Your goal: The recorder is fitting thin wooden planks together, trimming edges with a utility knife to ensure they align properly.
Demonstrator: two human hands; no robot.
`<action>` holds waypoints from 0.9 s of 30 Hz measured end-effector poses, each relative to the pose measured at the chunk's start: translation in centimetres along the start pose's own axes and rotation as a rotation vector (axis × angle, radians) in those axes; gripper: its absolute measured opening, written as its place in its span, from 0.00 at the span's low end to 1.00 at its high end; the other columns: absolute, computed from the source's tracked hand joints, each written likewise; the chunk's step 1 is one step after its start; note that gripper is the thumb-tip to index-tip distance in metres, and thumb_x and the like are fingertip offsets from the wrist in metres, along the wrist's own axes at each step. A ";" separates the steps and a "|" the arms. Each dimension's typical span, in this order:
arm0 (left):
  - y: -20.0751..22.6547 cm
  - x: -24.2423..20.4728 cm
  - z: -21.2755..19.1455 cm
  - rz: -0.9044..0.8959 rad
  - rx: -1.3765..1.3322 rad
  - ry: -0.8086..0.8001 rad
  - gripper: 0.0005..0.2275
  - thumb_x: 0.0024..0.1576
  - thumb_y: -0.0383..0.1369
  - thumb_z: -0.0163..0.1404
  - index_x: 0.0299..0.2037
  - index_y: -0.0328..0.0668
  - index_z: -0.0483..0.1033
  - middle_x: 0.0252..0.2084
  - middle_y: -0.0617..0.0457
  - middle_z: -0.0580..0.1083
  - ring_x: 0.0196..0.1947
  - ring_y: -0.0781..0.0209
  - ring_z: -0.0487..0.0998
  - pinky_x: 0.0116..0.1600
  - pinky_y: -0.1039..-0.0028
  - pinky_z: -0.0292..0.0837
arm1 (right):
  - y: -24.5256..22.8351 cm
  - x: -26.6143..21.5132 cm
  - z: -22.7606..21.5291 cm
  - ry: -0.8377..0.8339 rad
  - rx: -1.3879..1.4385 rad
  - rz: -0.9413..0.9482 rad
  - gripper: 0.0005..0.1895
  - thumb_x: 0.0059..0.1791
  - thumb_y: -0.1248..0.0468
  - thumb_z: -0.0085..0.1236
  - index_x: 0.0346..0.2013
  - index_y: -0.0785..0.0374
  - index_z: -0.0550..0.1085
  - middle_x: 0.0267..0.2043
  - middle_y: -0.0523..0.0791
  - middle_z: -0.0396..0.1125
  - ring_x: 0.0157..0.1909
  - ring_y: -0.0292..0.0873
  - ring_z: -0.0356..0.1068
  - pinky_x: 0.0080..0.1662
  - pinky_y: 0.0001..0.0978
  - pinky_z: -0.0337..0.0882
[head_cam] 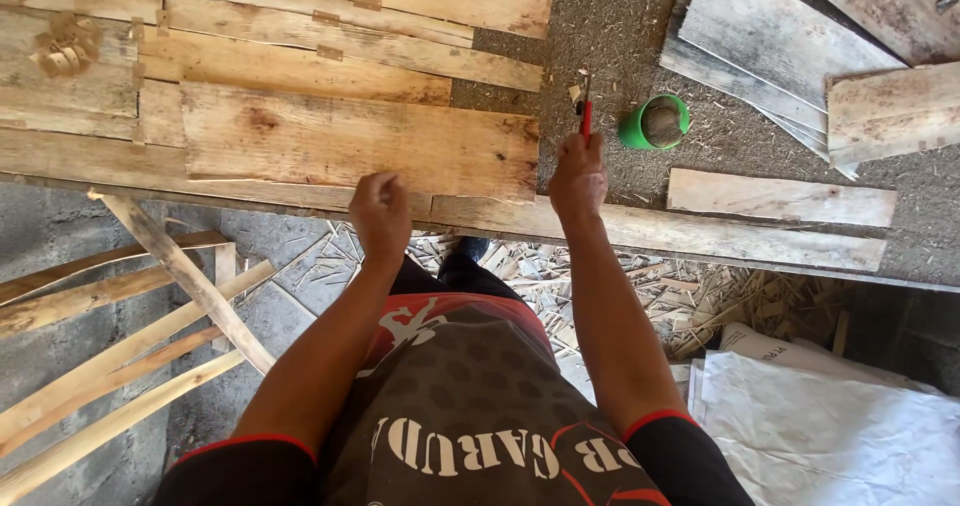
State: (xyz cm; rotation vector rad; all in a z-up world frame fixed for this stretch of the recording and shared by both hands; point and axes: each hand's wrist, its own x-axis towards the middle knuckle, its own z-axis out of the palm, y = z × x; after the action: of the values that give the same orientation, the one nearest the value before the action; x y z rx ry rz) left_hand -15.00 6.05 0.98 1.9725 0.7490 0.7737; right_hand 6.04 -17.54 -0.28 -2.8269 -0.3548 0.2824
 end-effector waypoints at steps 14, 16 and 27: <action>-6.2 -1.2 0.4 -1.030 -0.741 0.353 0.05 0.62 0.25 0.51 0.43 0.32 0.70 0.35 0.45 0.79 0.29 0.56 0.82 0.32 0.73 0.79 | -2.8 -5.3 -3.2 0.109 0.199 -0.218 0.16 0.49 0.69 0.62 0.52 0.60 0.80 0.48 0.51 0.71 0.41 0.51 0.74 0.43 0.45 0.77; -6.6 -1.2 1.0 -1.051 -0.766 0.355 0.04 0.62 0.25 0.51 0.43 0.33 0.70 0.36 0.46 0.79 0.32 0.55 0.84 0.36 0.72 0.84 | -2.9 -4.9 -2.2 0.110 0.235 -0.194 0.17 0.50 0.70 0.62 0.54 0.62 0.78 0.49 0.53 0.70 0.41 0.52 0.74 0.42 0.45 0.77; -4.7 0.1 0.9 -1.192 -0.796 0.355 0.05 0.60 0.28 0.57 0.37 0.40 0.73 0.33 0.52 0.78 0.31 0.62 0.82 0.33 0.78 0.78 | -2.3 -4.3 -1.4 -0.013 0.473 -0.024 0.27 0.48 0.74 0.61 0.63 0.69 0.71 0.50 0.53 0.70 0.39 0.42 0.74 0.39 0.34 0.78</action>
State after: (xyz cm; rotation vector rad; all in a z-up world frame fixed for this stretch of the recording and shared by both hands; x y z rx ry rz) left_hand -15.26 7.76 -3.45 0.4738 1.3442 0.5111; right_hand 1.79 -16.90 2.44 -2.3556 -0.2807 0.3296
